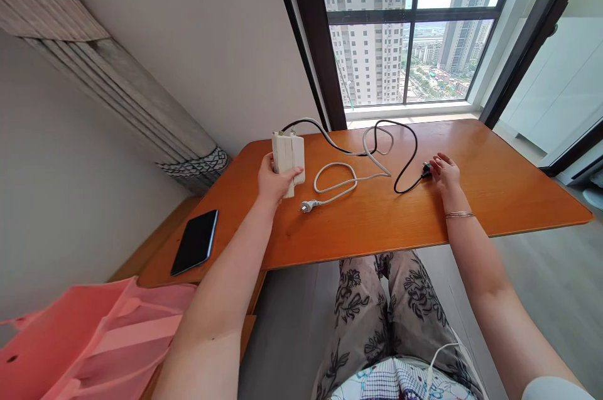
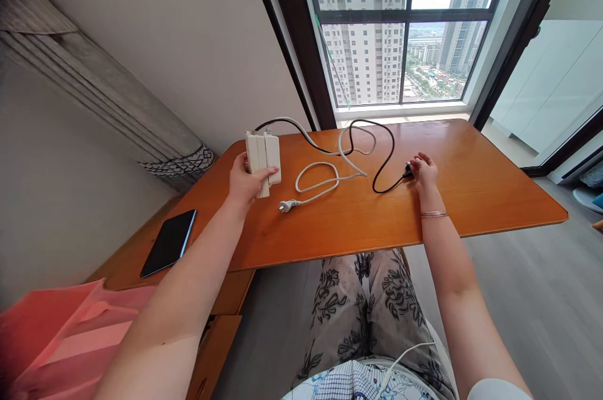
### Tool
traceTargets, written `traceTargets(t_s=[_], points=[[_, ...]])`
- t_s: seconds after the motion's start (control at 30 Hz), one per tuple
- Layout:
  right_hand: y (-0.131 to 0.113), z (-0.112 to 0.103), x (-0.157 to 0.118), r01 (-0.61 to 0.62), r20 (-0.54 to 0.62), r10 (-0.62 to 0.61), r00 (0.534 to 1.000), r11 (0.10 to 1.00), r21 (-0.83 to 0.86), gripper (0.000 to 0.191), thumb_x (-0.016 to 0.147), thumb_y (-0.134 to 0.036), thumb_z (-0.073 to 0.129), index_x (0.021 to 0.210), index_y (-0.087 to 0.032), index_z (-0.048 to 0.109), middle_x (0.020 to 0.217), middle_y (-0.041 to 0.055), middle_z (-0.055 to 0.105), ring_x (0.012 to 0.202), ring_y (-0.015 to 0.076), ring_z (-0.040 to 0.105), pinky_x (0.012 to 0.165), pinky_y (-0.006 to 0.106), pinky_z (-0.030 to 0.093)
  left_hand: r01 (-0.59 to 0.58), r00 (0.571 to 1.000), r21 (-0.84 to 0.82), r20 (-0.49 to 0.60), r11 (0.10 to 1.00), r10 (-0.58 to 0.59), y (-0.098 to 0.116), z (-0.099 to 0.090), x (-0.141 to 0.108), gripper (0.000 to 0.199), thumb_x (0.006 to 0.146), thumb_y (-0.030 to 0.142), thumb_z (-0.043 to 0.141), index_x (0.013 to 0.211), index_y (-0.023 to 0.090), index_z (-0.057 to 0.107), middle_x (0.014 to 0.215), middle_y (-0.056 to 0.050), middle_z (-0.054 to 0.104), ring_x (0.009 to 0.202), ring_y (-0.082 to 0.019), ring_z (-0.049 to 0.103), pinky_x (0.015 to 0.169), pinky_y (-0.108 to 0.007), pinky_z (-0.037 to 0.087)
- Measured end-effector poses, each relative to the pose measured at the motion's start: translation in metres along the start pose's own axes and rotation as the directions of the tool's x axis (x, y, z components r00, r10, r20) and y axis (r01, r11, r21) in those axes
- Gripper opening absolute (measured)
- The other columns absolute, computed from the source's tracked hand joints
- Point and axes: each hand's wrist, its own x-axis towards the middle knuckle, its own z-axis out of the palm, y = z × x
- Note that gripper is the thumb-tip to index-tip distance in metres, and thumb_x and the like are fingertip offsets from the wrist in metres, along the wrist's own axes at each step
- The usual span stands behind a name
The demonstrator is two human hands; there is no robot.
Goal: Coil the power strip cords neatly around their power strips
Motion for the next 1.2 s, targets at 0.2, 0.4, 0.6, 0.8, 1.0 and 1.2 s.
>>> traceTargets(t_s=[0.2, 0.4, 0.6, 0.8, 1.0, 1.2], points=[[0.007, 0.024, -0.024, -0.001, 0.243, 0.047, 0.969, 0.983, -0.184, 0.055, 0.080, -0.069, 0.056, 0.113, -0.025, 0.063, 0.126, 0.0085, 0.066, 0.113, 0.0210, 0.066, 0.085, 0.032, 0.057, -0.140, 0.985, -0.056, 0.089, 0.989, 0.145, 0.024, 0.001, -0.019, 0.071, 0.054, 0.039, 0.084, 0.116, 0.024, 0.051, 0.106, -0.002, 0.060, 0.108, -0.027, 0.057, 0.092, -0.045, 0.047], [0.018, 0.045, -0.064, 0.029, 0.637, 0.237, 0.734, 0.925, -0.378, 0.078, 0.068, -0.062, 0.076, 0.135, -0.026, 0.056, 0.144, 0.0113, 0.058, 0.130, 0.0261, 0.056, 0.108, 0.041, 0.043, -0.132, 0.980, -0.167, 0.125, 0.977, 0.154, 0.051, 0.011, -0.041, 0.074, 0.052, 0.044, 0.084, 0.117, 0.028, 0.051, 0.107, -0.005, 0.064, 0.109, -0.030, 0.060, 0.089, -0.045, 0.054], [0.001, 0.060, -0.101, -0.075, 0.910, 0.240, 0.339, 0.971, -0.228, 0.064, 0.058, -0.054, 0.083, 0.114, -0.027, 0.069, 0.120, 0.0070, 0.071, 0.125, 0.0270, 0.059, 0.107, 0.041, 0.042, -0.113, 0.970, -0.241, 0.184, 0.964, 0.160, 0.065, 0.031, -0.061, 0.076, 0.053, 0.047, 0.085, 0.118, 0.025, 0.051, 0.114, -0.006, 0.066, 0.115, -0.031, 0.061, 0.094, -0.043, 0.055], [-0.008, 0.064, -0.112, -0.258, 0.899, 0.299, 0.321, 0.941, -0.221, 0.054, 0.055, -0.060, 0.081, 0.091, -0.025, 0.061, 0.095, 0.0074, 0.072, 0.103, 0.0291, 0.066, 0.094, 0.046, 0.048, -0.040, 0.964, -0.257, 0.246, 0.966, 0.105, 0.058, 0.049, -0.070, 0.075, 0.056, 0.044, 0.083, 0.121, 0.024, 0.051, 0.113, -0.006, 0.067, 0.114, -0.031, 0.063, 0.091, -0.043, 0.056], [-0.011, 0.055, -0.084, -0.102, 0.763, 0.255, 0.594, 0.965, -0.242, 0.043, 0.072, -0.064, 0.067, 0.079, -0.027, 0.046, 0.050, -0.0106, 0.025, 0.043, 0.0111, 0.032, 0.059, 0.031, 0.043, 0.042, 0.980, -0.254, 0.197, 0.966, 0.009, 0.039, 0.044, -0.057, 0.067, 0.056, 0.038, 0.081, 0.115, 0.026, 0.052, 0.110, -0.005, 0.068, 0.108, -0.028, 0.065, 0.089, -0.042, 0.057], [-0.024, 0.043, -0.045, 0.720, 0.770, -0.028, 0.637, 0.377, -0.582, 0.023, 0.087, -0.046, 0.060, 0.088, -0.023, 0.065, 0.076, 0.0061, 0.065, 0.078, 0.0243, 0.060, 0.077, 0.037, 0.042, 0.018, 1.000, -0.253, 0.021, 0.967, -0.013, 0.023, 0.017, -0.028, 0.063, 0.055, 0.032, 0.079, 0.111, 0.024, 0.050, 0.109, -0.005, 0.065, 0.106, -0.026, 0.065, 0.084, -0.039, 0.058]])
